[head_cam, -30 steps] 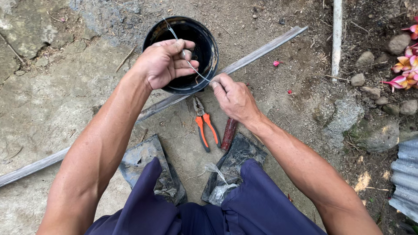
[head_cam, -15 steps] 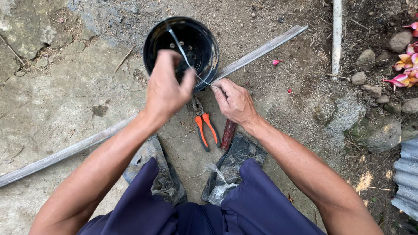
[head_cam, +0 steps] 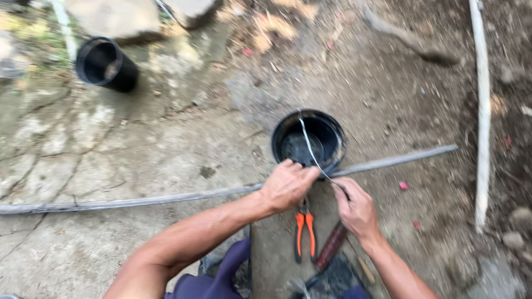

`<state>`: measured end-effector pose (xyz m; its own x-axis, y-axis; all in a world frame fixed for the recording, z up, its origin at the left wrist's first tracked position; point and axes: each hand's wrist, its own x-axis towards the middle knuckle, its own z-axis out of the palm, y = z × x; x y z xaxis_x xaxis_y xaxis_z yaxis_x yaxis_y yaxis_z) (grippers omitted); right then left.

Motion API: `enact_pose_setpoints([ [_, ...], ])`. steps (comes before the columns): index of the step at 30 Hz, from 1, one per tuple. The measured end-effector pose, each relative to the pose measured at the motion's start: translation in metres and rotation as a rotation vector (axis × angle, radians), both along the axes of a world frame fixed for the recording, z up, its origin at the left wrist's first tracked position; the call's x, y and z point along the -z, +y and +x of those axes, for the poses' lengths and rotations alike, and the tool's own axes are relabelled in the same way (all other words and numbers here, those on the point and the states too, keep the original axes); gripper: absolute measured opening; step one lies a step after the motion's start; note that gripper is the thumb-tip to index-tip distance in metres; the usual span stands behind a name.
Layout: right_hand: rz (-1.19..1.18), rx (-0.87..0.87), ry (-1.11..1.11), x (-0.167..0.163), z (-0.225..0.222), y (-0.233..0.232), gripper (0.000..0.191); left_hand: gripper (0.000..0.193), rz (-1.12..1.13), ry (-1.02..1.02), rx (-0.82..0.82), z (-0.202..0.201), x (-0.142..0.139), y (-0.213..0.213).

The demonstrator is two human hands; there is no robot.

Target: The person uses a chisel and hammer to make holes in a black plastic pot, then threads a wire through the holes to create a hanging loop. The pot is then attached to a metal pole.

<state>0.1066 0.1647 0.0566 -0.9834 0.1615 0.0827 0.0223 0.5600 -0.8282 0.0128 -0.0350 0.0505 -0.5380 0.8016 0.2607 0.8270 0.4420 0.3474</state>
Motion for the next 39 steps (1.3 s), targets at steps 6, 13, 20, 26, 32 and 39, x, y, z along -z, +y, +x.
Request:
enact_pose_setpoints([
  [6,0.076,-0.058,0.184,-0.025,-0.004,-0.006,0.018,0.075,0.062,-0.075,-0.011,-0.003,-0.029,-0.01],
  [13,0.005,-0.006,0.315,-0.076,-0.016,-0.008,0.022,0.06,0.064,-0.198,-0.065,-0.019,-0.099,-0.017],
  [20,-0.216,-0.003,0.496,-0.107,-0.04,-0.011,0.016,0.062,0.124,-0.404,-0.103,-0.039,-0.201,-0.031],
  [26,0.02,-0.016,0.749,-0.142,-0.045,-0.014,0.016,0.063,0.072,-0.733,-0.198,-0.036,-0.266,-0.026],
  [32,0.054,-0.033,0.788,-0.169,-0.029,-0.016,0.016,0.062,0.213,-0.821,-0.08,-0.032,-0.287,-0.018],
  [39,0.442,-0.018,0.836,-0.191,-0.012,-0.007,0.021,0.062,0.208,-0.862,-0.103,-0.03,-0.295,0.002],
])
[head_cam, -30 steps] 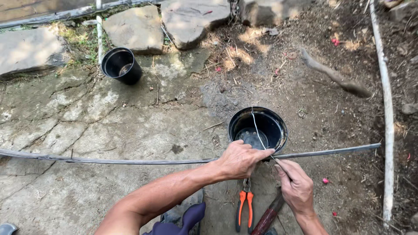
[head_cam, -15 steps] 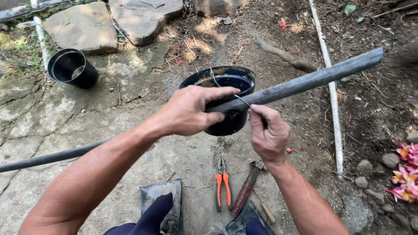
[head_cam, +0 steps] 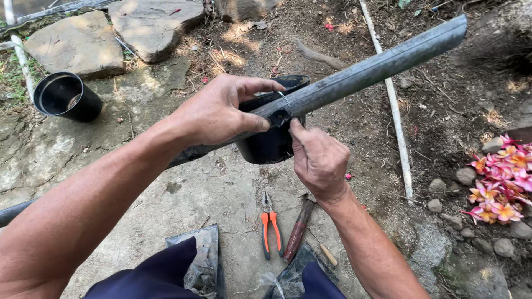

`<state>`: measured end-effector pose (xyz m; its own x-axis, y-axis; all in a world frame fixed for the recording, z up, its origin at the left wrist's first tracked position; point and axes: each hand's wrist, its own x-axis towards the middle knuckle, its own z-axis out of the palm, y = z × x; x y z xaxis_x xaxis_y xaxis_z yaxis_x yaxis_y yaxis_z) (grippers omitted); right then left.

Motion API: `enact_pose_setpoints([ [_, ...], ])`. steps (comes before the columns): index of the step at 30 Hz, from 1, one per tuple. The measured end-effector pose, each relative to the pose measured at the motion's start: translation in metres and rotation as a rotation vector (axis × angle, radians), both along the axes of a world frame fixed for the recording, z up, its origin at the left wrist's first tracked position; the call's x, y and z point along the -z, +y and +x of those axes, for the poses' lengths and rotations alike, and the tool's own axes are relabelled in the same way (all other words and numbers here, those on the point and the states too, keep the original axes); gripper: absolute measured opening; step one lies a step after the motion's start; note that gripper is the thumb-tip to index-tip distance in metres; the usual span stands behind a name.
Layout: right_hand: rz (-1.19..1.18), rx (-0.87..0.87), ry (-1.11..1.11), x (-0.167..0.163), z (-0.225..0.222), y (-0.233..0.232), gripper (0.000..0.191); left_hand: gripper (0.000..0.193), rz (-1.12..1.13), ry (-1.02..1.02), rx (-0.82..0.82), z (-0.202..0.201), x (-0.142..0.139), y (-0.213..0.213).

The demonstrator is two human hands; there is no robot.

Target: The person uses a chisel and hammer to make holes in a black plastic pot, then threads a wire through the holes to create a hanging loop. The pot is then attached to a metal pole.

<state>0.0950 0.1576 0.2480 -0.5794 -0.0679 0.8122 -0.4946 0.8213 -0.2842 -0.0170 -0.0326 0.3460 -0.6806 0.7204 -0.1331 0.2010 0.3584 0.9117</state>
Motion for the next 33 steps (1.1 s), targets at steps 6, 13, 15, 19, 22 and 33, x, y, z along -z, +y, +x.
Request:
enact_pose_setpoints([
  [6,-0.017,0.042,-0.105,-0.002,0.013,0.008,0.021,0.06,0.038,0.022,0.032,0.003,0.001,0.026],
  [13,-0.421,-0.065,-0.307,0.018,0.021,0.008,0.019,0.059,0.018,0.206,0.03,0.011,0.015,0.051],
  [15,-0.643,-0.099,-0.419,0.026,0.018,0.006,0.019,0.059,-0.014,0.316,0.032,0.009,0.021,0.056],
  [19,-1.015,-0.202,-0.532,0.039,0.007,0.005,0.019,0.059,-0.068,0.527,0.044,0.006,0.035,0.059],
  [22,-1.205,-0.256,-0.59,0.045,0.004,0.003,0.017,0.063,-0.091,0.523,0.066,0.002,0.044,0.058],
  [33,-1.686,-0.43,-0.678,0.032,0.003,-0.002,0.023,0.058,-0.061,0.589,0.221,-0.004,0.072,0.051],
])
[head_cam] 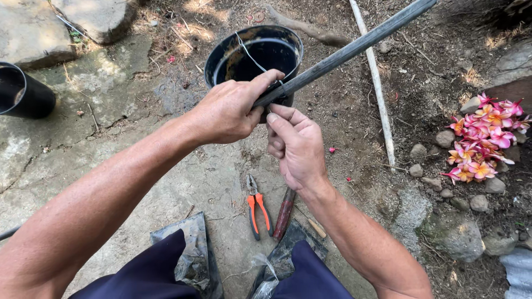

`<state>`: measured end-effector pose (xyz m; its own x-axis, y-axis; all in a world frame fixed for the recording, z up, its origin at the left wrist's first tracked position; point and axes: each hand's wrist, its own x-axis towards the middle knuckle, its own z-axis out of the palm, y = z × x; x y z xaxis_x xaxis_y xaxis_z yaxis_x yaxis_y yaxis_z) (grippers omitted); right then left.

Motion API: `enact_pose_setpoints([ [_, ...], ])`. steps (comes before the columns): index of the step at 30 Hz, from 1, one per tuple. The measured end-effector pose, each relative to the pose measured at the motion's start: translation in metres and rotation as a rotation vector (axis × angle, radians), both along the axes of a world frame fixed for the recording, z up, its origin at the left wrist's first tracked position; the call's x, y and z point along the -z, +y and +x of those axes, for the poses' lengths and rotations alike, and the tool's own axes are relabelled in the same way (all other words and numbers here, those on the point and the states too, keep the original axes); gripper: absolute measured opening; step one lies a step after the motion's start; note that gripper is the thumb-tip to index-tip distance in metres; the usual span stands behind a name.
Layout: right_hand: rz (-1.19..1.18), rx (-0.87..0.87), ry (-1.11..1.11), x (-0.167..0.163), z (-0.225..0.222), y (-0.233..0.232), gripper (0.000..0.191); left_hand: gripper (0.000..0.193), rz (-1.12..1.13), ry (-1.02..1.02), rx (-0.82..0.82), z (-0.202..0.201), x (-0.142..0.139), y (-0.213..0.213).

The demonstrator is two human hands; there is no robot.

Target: The person uses a chisel and hammer to make holes in a black plastic pot, then threads a wire through the holes to create a hanging loop. The pot is then attached to a metal pole.

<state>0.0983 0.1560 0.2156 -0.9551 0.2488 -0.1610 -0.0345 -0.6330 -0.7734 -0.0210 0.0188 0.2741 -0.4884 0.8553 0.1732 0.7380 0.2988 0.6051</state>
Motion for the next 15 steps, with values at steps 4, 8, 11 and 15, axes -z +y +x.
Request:
enact_pose_setpoints([
  [4,-0.043,0.002,-0.041,-0.007,-0.007,0.004,0.021,0.056,-0.008,0.137,-0.031,-0.002,0.01,0.003],
  [8,-0.112,-0.037,-0.016,-0.011,-0.012,0.009,0.019,0.062,-0.072,0.233,-0.086,0.003,0.018,0.004],
  [11,-0.08,-0.032,-0.052,-0.016,-0.016,0.016,0.016,0.068,0.025,0.419,-0.116,0.009,0.023,0.002],
  [15,0.288,-0.137,-0.133,-0.025,-0.019,0.028,0.005,0.057,0.079,0.471,-0.148,0.018,0.033,-0.003],
])
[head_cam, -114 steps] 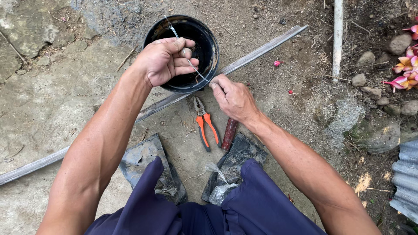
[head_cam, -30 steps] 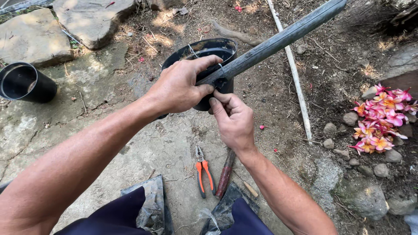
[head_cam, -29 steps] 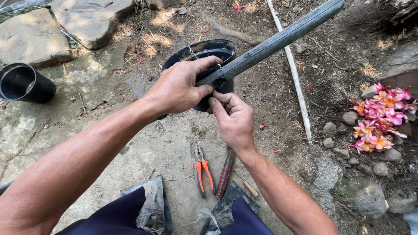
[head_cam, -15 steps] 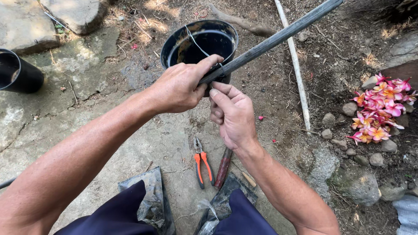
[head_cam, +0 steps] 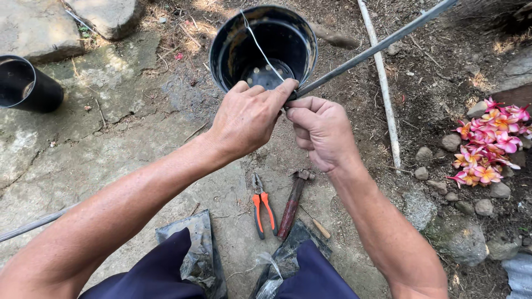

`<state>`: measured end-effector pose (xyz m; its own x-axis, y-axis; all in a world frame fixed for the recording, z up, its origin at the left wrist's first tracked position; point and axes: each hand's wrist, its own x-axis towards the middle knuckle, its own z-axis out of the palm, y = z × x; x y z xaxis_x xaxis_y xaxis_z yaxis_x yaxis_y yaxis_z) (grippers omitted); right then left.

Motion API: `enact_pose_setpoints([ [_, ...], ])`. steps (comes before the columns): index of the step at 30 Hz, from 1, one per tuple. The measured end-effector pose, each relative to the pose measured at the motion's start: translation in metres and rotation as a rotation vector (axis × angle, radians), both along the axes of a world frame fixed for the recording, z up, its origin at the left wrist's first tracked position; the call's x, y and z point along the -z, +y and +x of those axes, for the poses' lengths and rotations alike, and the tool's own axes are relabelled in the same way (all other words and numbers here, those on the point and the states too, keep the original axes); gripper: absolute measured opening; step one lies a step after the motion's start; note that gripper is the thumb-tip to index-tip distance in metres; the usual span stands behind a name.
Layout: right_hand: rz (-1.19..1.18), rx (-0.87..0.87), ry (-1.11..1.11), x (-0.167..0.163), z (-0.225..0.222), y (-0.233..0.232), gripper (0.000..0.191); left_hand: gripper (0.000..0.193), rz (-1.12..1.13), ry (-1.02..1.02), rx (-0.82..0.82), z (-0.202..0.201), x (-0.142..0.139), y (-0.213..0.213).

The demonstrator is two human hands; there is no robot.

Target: The person uses a chisel and hammer to make holes in a black plastic pot, then threads a wire through the holes to create a hanging loop. The pot is then attached to a metal pole.

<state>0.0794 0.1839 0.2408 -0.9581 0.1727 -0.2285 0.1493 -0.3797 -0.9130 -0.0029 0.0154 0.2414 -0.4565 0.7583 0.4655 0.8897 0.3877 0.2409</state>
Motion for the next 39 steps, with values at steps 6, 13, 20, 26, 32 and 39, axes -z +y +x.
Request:
enact_pose_setpoints([
  [6,1.165,-0.221,0.246,-0.004,0.005,0.01,0.004,0.056,-0.014,-0.054,-0.011,0.009,0.019,-0.001],
  [13,1.276,-0.094,0.561,0.008,0.005,0.017,0.008,0.056,0.005,-0.116,0.001,0.007,0.027,-0.002],
  [20,0.981,-0.028,0.214,0.018,0.005,0.028,0.011,0.056,0.04,-0.173,0.025,0.007,0.025,-0.004],
  [26,0.673,0.019,0.288,0.041,0.006,0.041,0.007,0.047,0.005,-0.295,0.007,0.005,0.014,-0.006],
  [32,0.366,0.056,0.247,0.069,0.007,0.043,0.006,0.049,-0.05,-0.569,-0.02,0.002,-0.002,-0.003],
  [39,0.262,0.12,0.371,0.093,0.006,0.033,0.009,0.054,0.029,-0.57,0.001,-0.004,-0.012,-0.002],
])
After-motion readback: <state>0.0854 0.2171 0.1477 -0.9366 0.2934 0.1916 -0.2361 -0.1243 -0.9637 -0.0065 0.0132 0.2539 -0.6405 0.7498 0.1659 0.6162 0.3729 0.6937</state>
